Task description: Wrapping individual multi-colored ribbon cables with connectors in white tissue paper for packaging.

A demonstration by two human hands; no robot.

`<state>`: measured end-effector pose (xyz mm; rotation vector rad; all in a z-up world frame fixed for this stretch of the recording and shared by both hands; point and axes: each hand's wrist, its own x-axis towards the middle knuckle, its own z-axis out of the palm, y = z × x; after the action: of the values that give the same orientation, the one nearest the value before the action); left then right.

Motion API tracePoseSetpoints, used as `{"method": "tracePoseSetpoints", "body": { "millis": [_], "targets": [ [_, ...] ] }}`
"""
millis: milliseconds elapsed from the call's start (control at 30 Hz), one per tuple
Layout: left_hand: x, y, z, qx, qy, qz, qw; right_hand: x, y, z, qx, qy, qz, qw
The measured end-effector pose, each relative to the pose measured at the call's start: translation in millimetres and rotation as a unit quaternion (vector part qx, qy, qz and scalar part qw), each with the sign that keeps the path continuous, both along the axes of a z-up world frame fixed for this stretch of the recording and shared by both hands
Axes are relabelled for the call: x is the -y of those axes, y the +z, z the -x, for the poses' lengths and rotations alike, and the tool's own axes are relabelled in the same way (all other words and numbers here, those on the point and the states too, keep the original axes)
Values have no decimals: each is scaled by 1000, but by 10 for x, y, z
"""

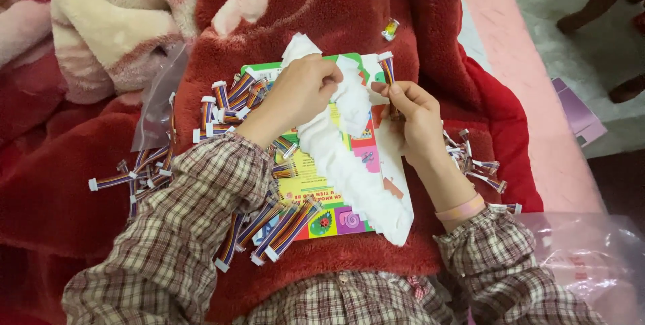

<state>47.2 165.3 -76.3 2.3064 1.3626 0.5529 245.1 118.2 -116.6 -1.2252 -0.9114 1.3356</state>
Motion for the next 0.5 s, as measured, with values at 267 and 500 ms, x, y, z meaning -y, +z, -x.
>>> {"method": "tracePoseSetpoints", "body": {
  "millis": [267,500],
  "targets": [
    [-107,8,-45,-7,-19,0,1000,5,30,-3,-28,-6,18,999],
    [-163,29,33,1,-29,15,999,-49,24,-90,-116,17,59,991]
  ]
}}
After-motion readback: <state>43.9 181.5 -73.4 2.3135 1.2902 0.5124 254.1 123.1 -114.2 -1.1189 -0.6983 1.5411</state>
